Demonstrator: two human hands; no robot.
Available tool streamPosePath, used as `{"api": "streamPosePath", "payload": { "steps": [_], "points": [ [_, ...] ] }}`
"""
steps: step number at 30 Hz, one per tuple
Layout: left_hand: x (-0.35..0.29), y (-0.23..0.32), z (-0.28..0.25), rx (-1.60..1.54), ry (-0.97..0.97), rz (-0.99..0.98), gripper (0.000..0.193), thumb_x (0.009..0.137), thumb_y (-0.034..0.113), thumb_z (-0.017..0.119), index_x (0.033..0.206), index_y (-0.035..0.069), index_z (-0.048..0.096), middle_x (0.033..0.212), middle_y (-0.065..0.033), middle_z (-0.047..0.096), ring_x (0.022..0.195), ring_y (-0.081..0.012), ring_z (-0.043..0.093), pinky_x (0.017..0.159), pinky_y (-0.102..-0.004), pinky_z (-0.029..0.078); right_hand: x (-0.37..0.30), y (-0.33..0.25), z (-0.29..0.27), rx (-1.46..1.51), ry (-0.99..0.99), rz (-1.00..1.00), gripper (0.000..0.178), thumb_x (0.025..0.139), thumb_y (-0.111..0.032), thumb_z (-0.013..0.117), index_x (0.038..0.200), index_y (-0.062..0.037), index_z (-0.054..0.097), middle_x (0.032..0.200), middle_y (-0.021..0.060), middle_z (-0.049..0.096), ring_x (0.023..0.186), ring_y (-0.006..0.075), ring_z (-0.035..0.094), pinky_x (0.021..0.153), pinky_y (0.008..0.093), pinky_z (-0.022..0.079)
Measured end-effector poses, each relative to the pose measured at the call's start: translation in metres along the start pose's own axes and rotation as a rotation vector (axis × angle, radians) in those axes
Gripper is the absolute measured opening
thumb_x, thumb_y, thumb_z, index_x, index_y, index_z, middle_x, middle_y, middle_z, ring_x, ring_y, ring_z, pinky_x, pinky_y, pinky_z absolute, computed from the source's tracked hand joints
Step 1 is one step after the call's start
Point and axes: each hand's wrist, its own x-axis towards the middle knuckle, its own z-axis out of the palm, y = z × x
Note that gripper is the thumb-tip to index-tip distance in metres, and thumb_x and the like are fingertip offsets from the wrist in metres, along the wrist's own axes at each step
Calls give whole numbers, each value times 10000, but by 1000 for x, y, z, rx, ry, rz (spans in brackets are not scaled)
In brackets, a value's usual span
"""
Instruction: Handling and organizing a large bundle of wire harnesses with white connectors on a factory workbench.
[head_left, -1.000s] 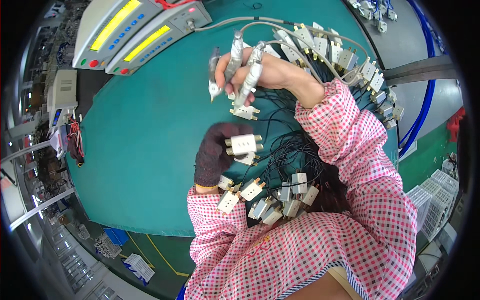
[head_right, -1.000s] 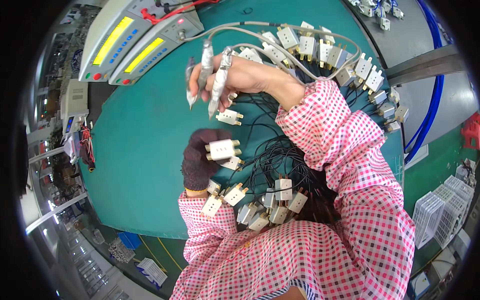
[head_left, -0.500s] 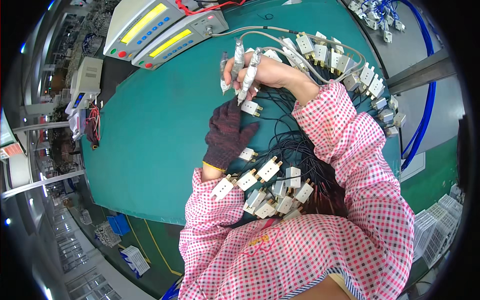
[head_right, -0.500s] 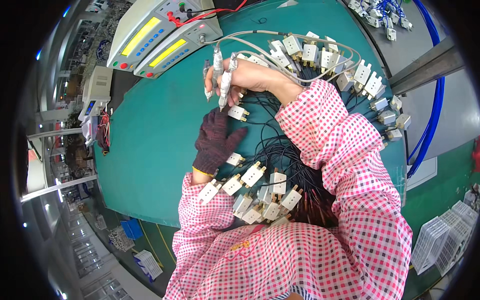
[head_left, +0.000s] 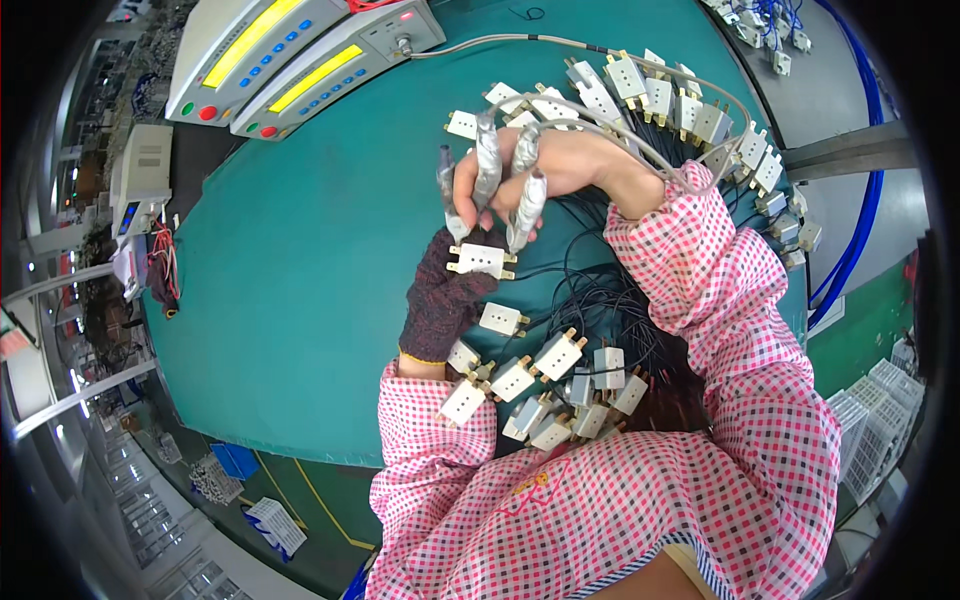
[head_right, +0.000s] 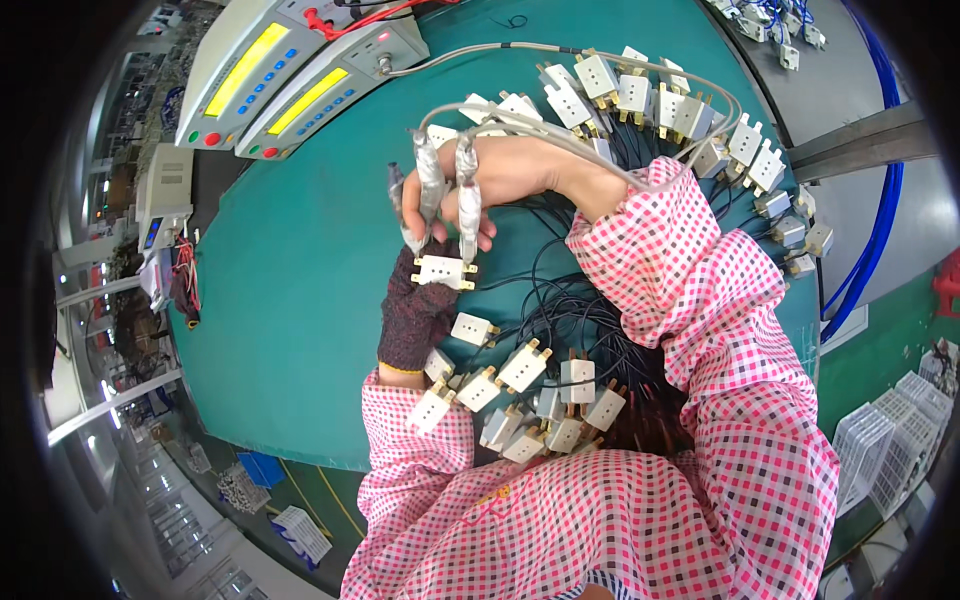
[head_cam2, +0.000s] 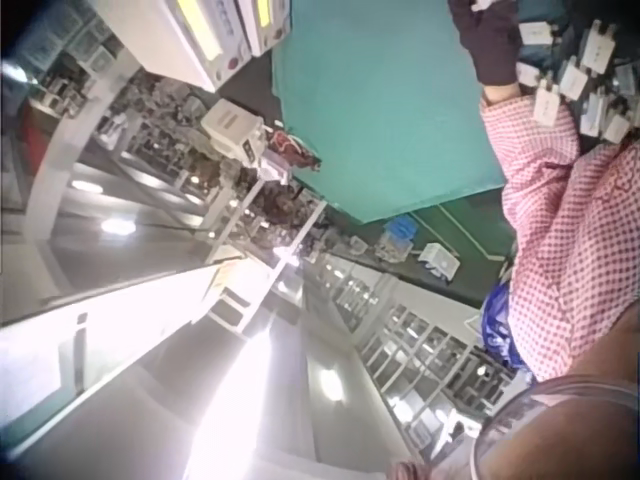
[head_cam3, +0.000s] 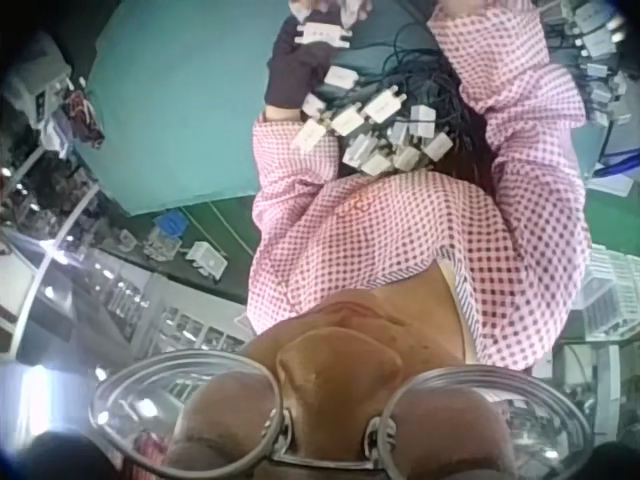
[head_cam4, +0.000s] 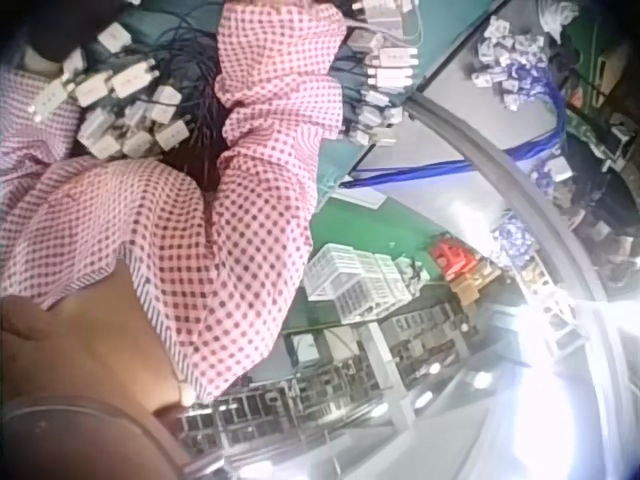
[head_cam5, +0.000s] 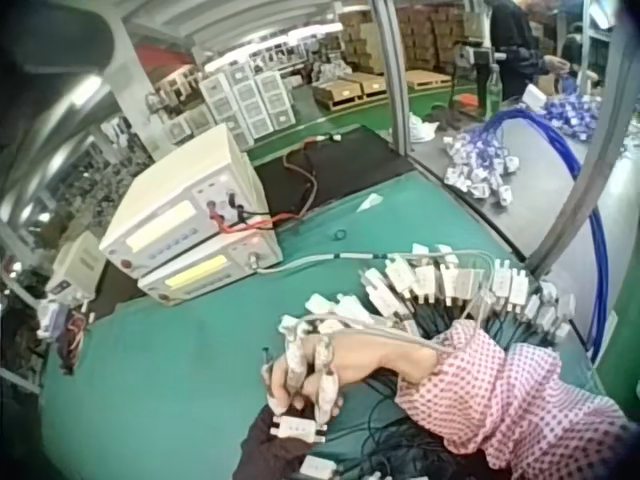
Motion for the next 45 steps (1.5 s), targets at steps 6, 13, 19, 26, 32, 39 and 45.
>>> {"api": "streamPosePath", "payload": {
  "steps": [6,13,19,26,32,39,45],
  "points": [
    [0,0,-12,64,-19,-145,660,703,-17,730,1298,71,458,1152,-75,598,1021,-194,591,816,-308,505,1,8,3,-34,-48,-21,254,694,9,532,923,7,642,889,82,630,810,159,594,711,293,479],
    [4,6,-6,110,10,-222,650,693,32,736,1285,83,473,1095,-65,621,919,-155,611,692,-268,502,1,3,4,-103,-18,17,249,676,9,534,899,-8,644,893,67,632,798,147,584,715,285,467],
    [3,23,1,288,72,-341,646,691,78,745,1282,109,485,1042,-50,637,837,-122,611,585,-228,466,1,8,4,-60,-15,-18,248,675,20,530,896,-3,641,884,69,627,788,144,583,713,284,470],
    [-1,21,8,309,141,-295,635,706,27,740,1282,104,483,1043,-50,628,875,-136,612,638,-254,505,3,11,3,-155,-27,-79,179,799,-49,550,942,-20,654,850,87,631,605,137,612,481,237,511],
    [5,-4,-13,169,0,-168,645,705,72,764,1282,80,475,1032,-59,630,880,-147,610,672,-269,513,-1,10,0,-155,-20,-86,197,791,-48,530,944,-23,652,852,97,629,593,135,612,481,231,511],
    [39,-82,-117,649,-394,-154,687,670,132,784,1280,59,477,974,-104,635,857,-258,615,770,-358,506,10,-20,30,-75,-280,-47,228,713,-14,572,922,-18,665,903,56,652,812,131,603,730,271,485],
    [8,-2,-3,182,-31,-114,612,702,73,763,1252,103,497,1009,-25,641,782,-85,588,557,-206,436,-6,1,-1,43,13,26,221,728,-3,523,916,16,637,921,87,605,792,146,591,691,254,482]
  ]
}}
